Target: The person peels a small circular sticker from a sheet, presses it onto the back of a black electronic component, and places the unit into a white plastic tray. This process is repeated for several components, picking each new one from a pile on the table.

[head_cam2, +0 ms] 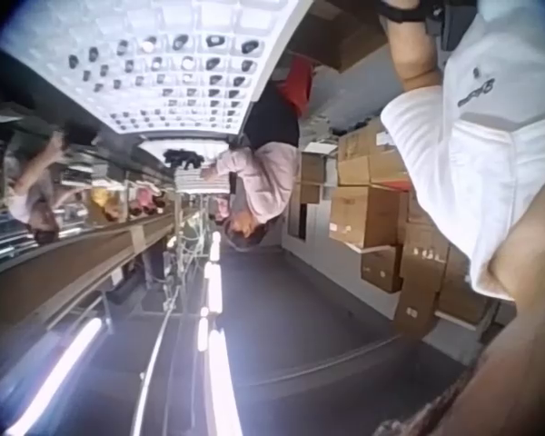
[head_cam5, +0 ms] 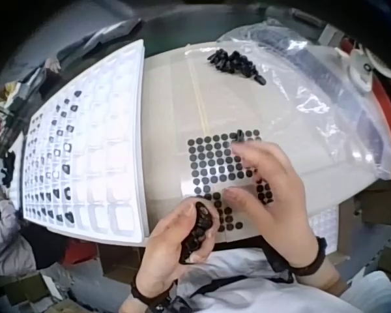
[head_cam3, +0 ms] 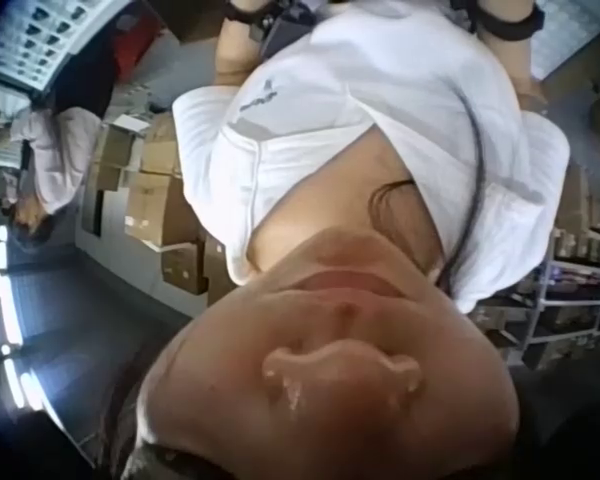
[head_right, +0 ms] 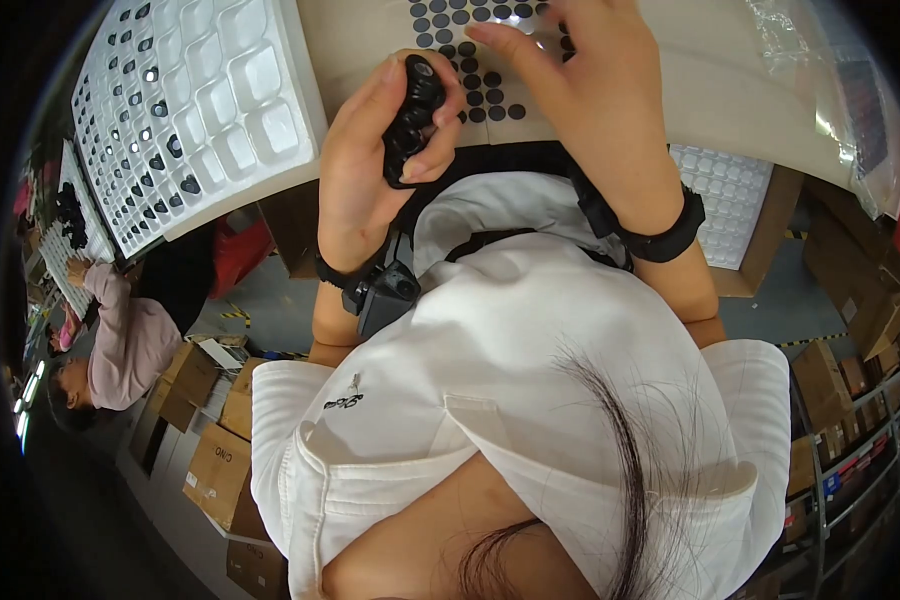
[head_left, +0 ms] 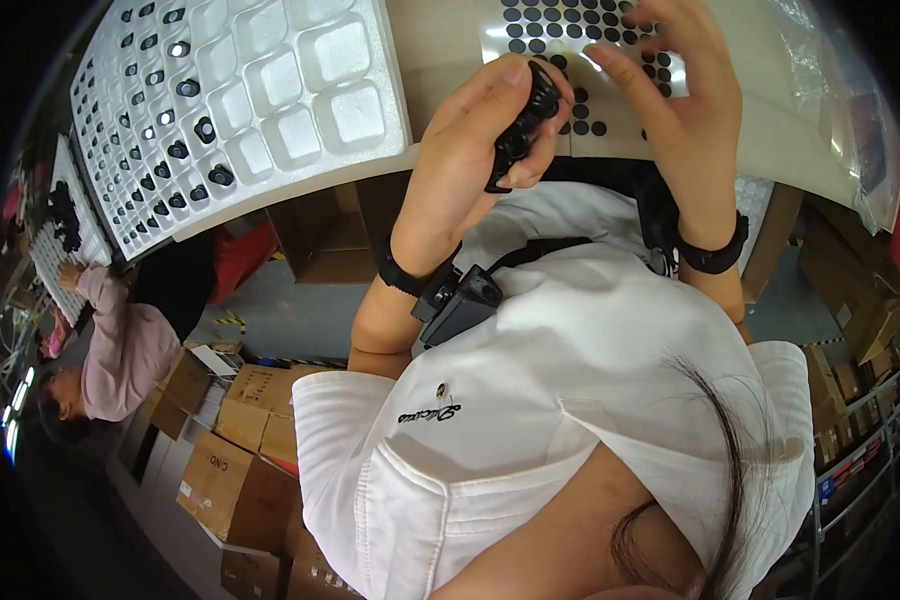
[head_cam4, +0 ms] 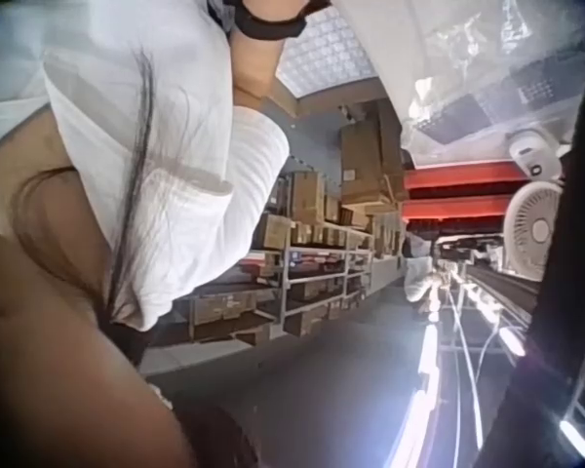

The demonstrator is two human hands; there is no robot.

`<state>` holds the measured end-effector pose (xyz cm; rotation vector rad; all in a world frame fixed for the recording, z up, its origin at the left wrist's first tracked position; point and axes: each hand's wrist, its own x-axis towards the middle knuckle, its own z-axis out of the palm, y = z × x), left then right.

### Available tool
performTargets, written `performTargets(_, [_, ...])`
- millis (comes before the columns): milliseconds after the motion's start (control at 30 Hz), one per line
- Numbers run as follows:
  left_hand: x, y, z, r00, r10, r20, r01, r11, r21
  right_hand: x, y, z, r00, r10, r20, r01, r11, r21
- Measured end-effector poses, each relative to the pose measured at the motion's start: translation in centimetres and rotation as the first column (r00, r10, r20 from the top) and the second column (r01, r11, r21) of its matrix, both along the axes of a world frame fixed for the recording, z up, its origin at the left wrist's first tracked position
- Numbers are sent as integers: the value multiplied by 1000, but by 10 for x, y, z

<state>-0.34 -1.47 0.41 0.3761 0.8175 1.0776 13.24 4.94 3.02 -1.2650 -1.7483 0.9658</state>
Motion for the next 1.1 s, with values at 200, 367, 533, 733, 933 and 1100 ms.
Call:
performTargets(200, [0, -1, 3, 998, 37, -49, -37, 999, -14, 0, -4, -32, 965, 161, 205, -175, 983, 52])
performTargets(367, [0, 0, 1, 997, 72, -34, -74, 996, -46, 1, -4, -35, 956, 173, 238, -184, 983, 25])
performTargets(533, [-3, 2, -5, 997, 54, 46, -51, 997, -50, 2, -1, -31, 937, 209, 281, -206, 978, -40])
performTargets(733, [-3, 2, -4, 998, 7, 70, -10, 999, 46, 24, 11, -25, 895, 74, -439, -341, 747, -570])
performTargets(933, [-2, 2, 10, 997, -47, 59, 36, 986, 166, 8, -9, 15, 860, 115, -498, -305, 897, -319])
performTargets(1100, [-3, 1, 27, 998, -46, 43, 43, 996, 75, 11, -11, 21, 868, 247, -431, -346, 923, -167])
